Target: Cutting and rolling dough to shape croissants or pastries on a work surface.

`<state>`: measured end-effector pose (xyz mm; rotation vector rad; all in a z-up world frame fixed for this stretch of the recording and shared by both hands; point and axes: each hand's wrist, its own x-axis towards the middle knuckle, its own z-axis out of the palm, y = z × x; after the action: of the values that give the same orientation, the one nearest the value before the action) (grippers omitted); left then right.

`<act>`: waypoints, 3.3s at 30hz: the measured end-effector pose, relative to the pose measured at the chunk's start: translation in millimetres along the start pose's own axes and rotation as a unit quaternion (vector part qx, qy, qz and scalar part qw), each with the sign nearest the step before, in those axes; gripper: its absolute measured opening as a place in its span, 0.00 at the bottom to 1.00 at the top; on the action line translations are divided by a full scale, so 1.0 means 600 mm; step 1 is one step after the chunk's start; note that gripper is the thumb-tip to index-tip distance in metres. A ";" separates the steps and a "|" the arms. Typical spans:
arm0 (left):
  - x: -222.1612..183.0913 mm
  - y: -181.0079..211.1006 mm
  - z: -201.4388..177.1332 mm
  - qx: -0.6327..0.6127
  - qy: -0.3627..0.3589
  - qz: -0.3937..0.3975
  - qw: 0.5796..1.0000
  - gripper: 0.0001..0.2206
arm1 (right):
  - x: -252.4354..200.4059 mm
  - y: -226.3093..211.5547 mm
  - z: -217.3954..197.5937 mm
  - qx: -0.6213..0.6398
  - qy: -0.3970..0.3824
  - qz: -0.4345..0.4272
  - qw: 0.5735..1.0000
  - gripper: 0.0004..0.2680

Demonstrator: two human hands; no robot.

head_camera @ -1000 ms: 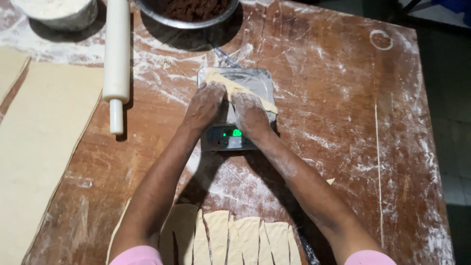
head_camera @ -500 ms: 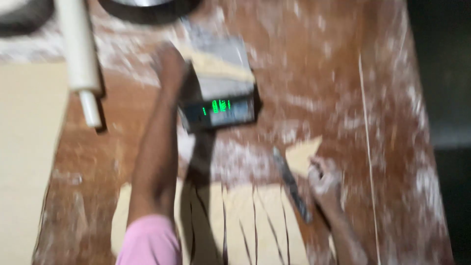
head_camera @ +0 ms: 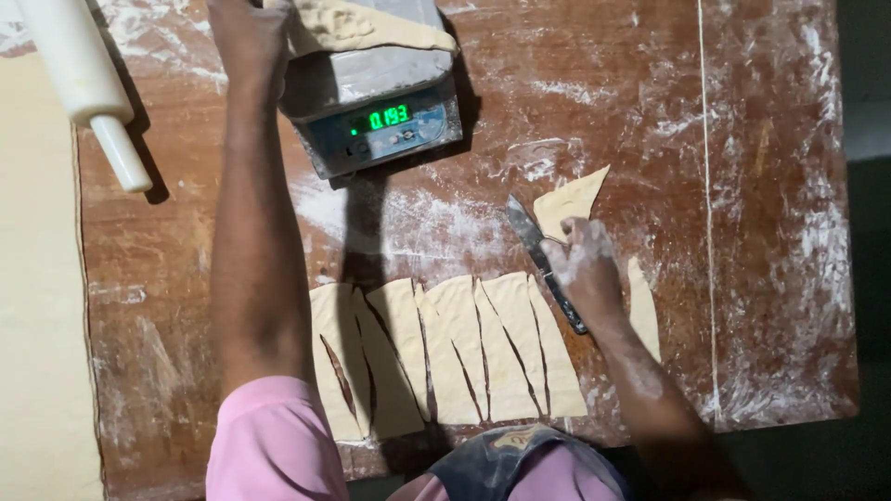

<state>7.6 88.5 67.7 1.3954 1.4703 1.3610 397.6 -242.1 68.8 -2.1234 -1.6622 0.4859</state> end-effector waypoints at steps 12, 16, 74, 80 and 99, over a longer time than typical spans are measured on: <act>-0.140 0.216 -0.168 -0.304 -0.011 0.007 0.953 0.21 | -0.064 -0.011 0.000 -0.006 0.007 -0.133 0.991 0.18; -0.211 0.235 -0.217 -0.336 -0.019 0.011 0.942 0.24 | -0.040 0.102 0.036 -0.150 0.092 -0.200 0.964 0.10; -0.647 0.084 0.456 0.125 -0.080 0.056 0.987 0.14 | -0.173 0.168 -0.063 0.025 -0.074 -0.075 0.994 0.07; -0.647 0.042 0.472 0.103 -0.077 0.081 0.988 0.14 | -0.172 0.169 -0.044 -0.290 -0.185 -0.204 0.916 0.05; -0.575 0.040 0.455 0.123 -0.255 0.096 0.954 0.17 | 0.020 0.246 -0.115 -0.123 0.072 -0.230 0.963 0.13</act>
<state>338.3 -186.7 -28.3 1.9178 1.2031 0.8433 557.8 -268.7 52.7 -1.7821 -2.1294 -0.0193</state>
